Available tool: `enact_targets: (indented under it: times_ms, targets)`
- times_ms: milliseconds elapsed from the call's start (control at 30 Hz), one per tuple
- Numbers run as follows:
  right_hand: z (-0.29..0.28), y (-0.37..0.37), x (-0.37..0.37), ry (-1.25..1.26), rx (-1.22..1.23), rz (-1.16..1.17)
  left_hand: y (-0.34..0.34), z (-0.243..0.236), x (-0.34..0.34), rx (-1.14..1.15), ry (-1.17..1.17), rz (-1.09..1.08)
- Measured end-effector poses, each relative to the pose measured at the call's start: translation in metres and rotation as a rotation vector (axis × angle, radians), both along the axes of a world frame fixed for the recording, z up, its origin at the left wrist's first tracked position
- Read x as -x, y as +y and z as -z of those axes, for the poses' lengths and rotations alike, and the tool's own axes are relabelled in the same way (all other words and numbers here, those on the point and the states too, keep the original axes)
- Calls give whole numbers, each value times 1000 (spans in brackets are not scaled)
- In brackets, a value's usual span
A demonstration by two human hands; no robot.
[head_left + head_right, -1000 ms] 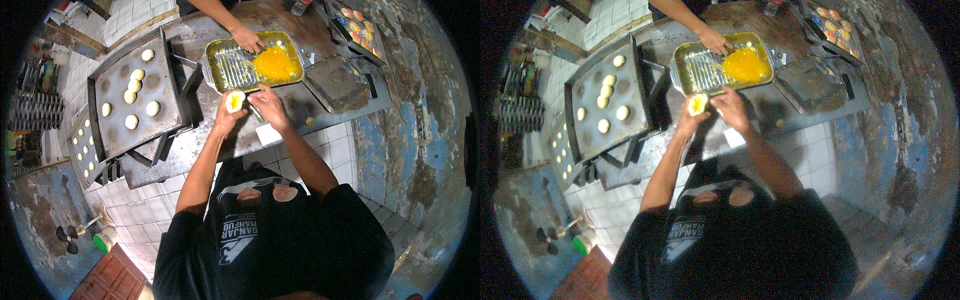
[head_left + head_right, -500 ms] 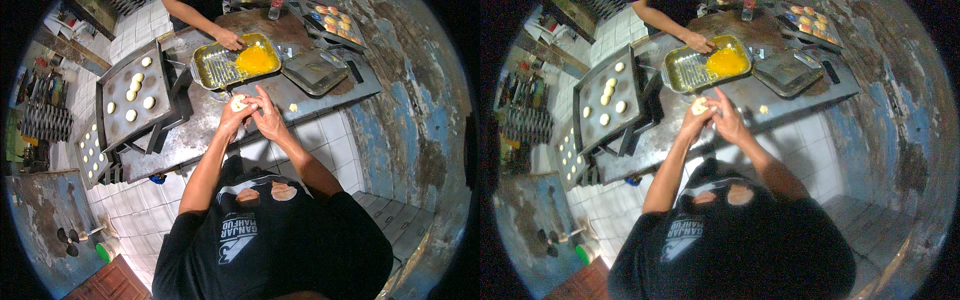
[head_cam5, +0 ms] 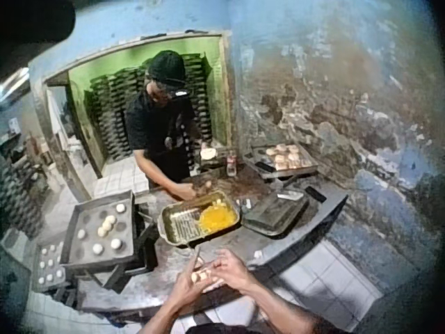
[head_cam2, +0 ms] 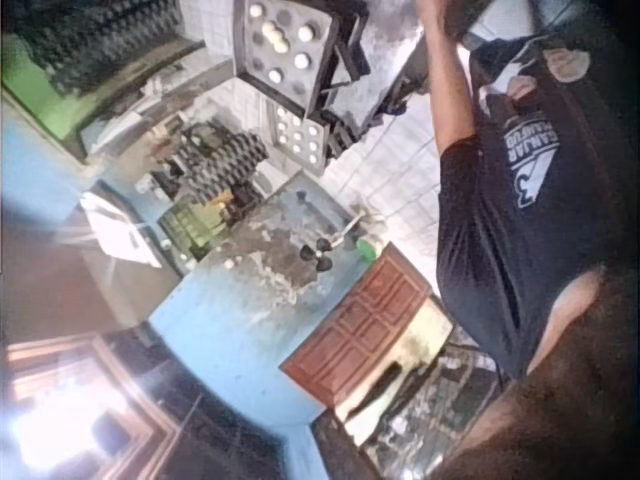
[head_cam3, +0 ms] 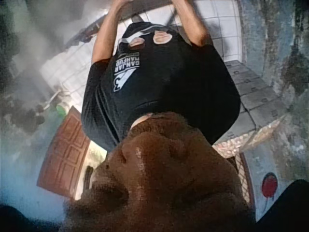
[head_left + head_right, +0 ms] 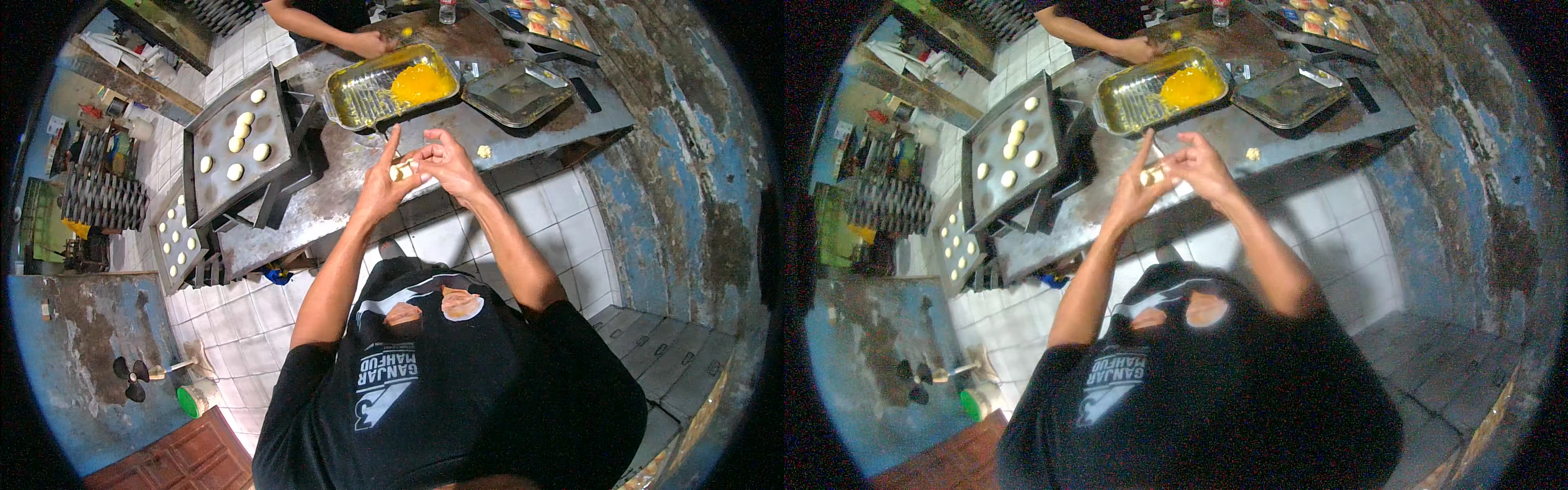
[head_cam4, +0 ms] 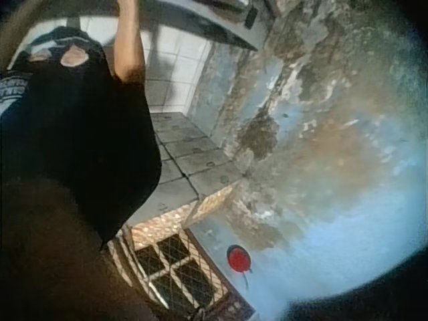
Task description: The person dips rounds of dough into a yellow liquid mixture and places them onto a metal baking tray alongside other dough rounds, then moves the full tray to a stack.
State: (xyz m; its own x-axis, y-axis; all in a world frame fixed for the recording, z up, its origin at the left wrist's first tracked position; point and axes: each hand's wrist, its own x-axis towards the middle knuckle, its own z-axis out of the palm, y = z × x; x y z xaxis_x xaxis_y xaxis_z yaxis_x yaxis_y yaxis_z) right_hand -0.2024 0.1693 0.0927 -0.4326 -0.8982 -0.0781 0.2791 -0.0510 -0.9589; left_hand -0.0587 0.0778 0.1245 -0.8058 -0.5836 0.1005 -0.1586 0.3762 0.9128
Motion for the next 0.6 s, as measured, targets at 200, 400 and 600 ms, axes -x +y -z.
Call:
enact_targets:
  times_ms: [200,400,600]
  targets:
    - [-32,-18,-33,282,274,-98,-24,-3,-47,-126,-375,-84]
    - [-26,-67,-46,194,88,-549,-22,-9,-94,-100,-64,-192]
    - [-22,-119,-120,324,286,-289,-67,6,-150,-443,116,-285]
